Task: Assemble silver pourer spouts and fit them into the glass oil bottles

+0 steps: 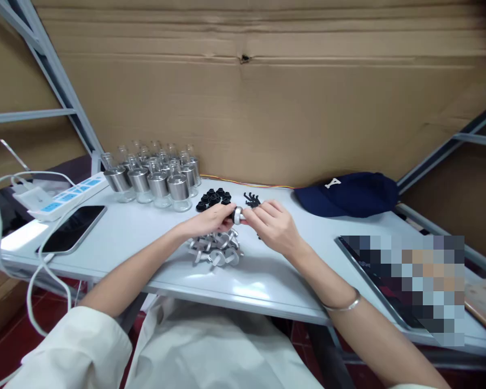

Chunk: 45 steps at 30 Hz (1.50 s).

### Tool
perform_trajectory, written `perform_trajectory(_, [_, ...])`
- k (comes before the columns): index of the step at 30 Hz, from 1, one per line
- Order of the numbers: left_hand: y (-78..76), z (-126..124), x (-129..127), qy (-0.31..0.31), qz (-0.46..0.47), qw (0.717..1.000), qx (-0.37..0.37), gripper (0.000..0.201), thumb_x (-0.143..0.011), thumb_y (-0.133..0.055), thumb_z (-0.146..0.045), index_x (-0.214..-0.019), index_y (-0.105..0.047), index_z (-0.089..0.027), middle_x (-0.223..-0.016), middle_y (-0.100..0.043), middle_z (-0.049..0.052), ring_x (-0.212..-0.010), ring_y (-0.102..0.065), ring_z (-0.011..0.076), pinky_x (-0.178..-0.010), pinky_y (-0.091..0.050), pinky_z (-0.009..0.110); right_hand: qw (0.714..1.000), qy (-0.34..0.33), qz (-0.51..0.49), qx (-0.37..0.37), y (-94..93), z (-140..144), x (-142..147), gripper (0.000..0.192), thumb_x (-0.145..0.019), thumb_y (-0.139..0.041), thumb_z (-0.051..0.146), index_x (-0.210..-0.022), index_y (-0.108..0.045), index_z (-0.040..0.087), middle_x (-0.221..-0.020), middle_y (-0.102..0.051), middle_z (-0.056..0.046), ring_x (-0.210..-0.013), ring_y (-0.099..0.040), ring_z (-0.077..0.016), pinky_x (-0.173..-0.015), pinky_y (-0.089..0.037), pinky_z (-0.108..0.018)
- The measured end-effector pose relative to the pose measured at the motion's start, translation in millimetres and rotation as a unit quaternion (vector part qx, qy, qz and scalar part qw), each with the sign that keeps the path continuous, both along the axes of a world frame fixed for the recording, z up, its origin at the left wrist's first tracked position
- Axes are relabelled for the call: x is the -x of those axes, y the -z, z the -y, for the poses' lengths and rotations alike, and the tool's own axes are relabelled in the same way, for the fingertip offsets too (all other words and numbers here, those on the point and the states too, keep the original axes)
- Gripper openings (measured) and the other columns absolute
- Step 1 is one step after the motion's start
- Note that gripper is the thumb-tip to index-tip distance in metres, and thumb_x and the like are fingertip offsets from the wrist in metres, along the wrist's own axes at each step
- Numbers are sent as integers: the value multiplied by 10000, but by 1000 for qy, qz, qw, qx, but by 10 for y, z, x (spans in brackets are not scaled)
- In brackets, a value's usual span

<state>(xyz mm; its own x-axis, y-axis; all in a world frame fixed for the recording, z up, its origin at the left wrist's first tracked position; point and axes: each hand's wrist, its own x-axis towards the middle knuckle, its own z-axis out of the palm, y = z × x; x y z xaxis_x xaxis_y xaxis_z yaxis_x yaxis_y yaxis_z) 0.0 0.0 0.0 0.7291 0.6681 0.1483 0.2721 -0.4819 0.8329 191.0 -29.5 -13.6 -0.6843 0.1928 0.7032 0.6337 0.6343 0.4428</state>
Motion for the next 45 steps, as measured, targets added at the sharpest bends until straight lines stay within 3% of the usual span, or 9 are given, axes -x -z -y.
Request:
perform_trajectory(8, [66,-6,-51,-40,42,997,54,583,-863,-195,-690,-569,-321,-202,-417,-288,-58,-372,-248,70,-400,-253,221,996,28,-31,73,9,-14,6,261,-994,-377,254,-916,-615,180,-670,-614,-39,-662,-477,-181,-684,-318,-325])
perform_trajectory(12, [88,-23,-102,-58,56,997,18,603,-810,-184,-783,-618,-277,-218,-497,-245,-70,-395,-251,68,-387,-252,214,991,28,-80,102,12,-22,41,308,-998,-339,252,-843,-590,162,-655,-617,-40,-613,-467,-160,-705,-296,-327])
perform_trajectory(15, [84,-25,-104,-68,52,996,-28,592,-839,-125,-753,-624,-267,-221,-511,-242,-65,-413,-255,74,-399,-265,219,970,2,-146,196,-5,3,77,351,-996,-313,293,-763,-550,179,-609,-585,-11,-535,-396,-135,-682,-272,-330])
perform_trajectory(18, [74,-26,-62,-84,38,990,-103,543,-904,-145,-650,-626,-303,-211,-518,-289,-53,-453,-290,91,-460,-315,233,891,-43,-261,370,-36,30,98,358,-942,-405,416,-690,-530,196,-540,-494,26,-516,-328,-124,-641,-276,-310])
perform_trajectory(22, [78,-54,15,-93,13,969,-230,432,-939,-276,-519,-688,-419,-198,-595,-436,-17,-574,-392,138,-651,-403,294,632,-124,-400,653,-52,8,87,385,-797,-557,554,-654,-526,198,-438,-355,71,-436,-271,-100,-480,-213,-258])
perform_trajectory(23, [84,-65,33,-90,9,961,-260,401,-941,-293,-496,-728,-451,-196,-639,-483,-1,-614,-420,153,-701,-412,315,587,-133,-404,689,-52,-4,80,388,-792,-551,559,-653,-519,198,-410,-321,84,-402,-233,-90,-450,-198,-252])
perform_trajectory(28, [142,-116,92,-67,0,924,-376,283,-967,-351,-389,-939,-520,-163,-878,-605,82,-758,-524,193,-795,-436,354,468,-155,-388,779,-51,-37,61,351,-845,-473,480,-624,-467,207,-346,-224,124,-316,-175,-67,-520,-427,-299])
perform_trajectory(35, [211,-161,92,-88,17,884,-458,184,-968,-382,-215,-1105,-497,-172,-1047,-625,101,-971,-584,202,-841,-460,338,377,-170,-427,804,-52,-40,62,388,-898,-430,474,-603,-383,226,-371,-207,128,-332,-161,-68,-659,-479,-324])
perform_trajectory(45, [197,-429,304,-232,-28,878,-417,219,-921,-447,-137,-1117,-545,-144,-1096,-577,101,-935,-589,193,-869,-466,341,356,-175,-548,736,-22,-105,6,286,-918,-489,397,-715,-477,195,-521,-323,79,-438,-296,-79,-543,-394,-231])
